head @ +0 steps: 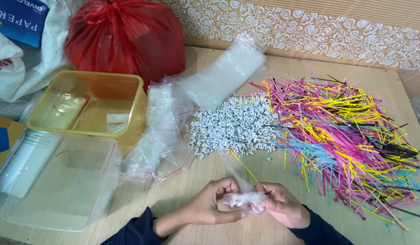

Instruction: Sorting white clips and bagging colorful zip ties into small plastic bags.

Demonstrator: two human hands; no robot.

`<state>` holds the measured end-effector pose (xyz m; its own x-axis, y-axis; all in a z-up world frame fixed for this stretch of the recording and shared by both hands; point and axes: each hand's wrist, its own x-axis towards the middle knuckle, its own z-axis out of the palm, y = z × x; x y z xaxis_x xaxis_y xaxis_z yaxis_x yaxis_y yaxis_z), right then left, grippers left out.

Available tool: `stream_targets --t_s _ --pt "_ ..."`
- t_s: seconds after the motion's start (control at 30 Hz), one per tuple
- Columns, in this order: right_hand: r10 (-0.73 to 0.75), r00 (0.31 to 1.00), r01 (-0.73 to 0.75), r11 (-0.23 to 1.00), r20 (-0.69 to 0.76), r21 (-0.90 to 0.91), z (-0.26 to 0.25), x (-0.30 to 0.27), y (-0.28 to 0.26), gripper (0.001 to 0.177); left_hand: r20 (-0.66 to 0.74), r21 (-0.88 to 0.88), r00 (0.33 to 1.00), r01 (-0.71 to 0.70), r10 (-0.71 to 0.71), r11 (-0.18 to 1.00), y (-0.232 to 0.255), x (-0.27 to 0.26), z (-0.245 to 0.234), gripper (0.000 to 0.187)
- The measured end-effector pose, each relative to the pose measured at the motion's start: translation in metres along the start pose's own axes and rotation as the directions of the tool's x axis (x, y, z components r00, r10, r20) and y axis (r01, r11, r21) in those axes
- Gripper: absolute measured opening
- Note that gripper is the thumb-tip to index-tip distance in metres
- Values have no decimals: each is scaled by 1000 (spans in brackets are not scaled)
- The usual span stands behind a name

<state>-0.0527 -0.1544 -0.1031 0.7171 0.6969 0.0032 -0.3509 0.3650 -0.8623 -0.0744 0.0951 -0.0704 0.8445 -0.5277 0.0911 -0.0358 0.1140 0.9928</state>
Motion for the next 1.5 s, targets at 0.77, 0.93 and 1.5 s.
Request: stream_targets --t_s 0.77,0.93,1.5 --pt "107 961 -90 993 -255 78 -14 4 7 25 -22 78 993 115 -114 990 12 7 -11 35" --pt "37 983 -13 991 -177 133 -7 2 9 25 -89 288 994 91 -68 953 0 1 -2 29" --pt "-33 988 44 996 -149 73 -13 12 19 38 -67 -277 998 -26 8 960 -15 6 -14 23"
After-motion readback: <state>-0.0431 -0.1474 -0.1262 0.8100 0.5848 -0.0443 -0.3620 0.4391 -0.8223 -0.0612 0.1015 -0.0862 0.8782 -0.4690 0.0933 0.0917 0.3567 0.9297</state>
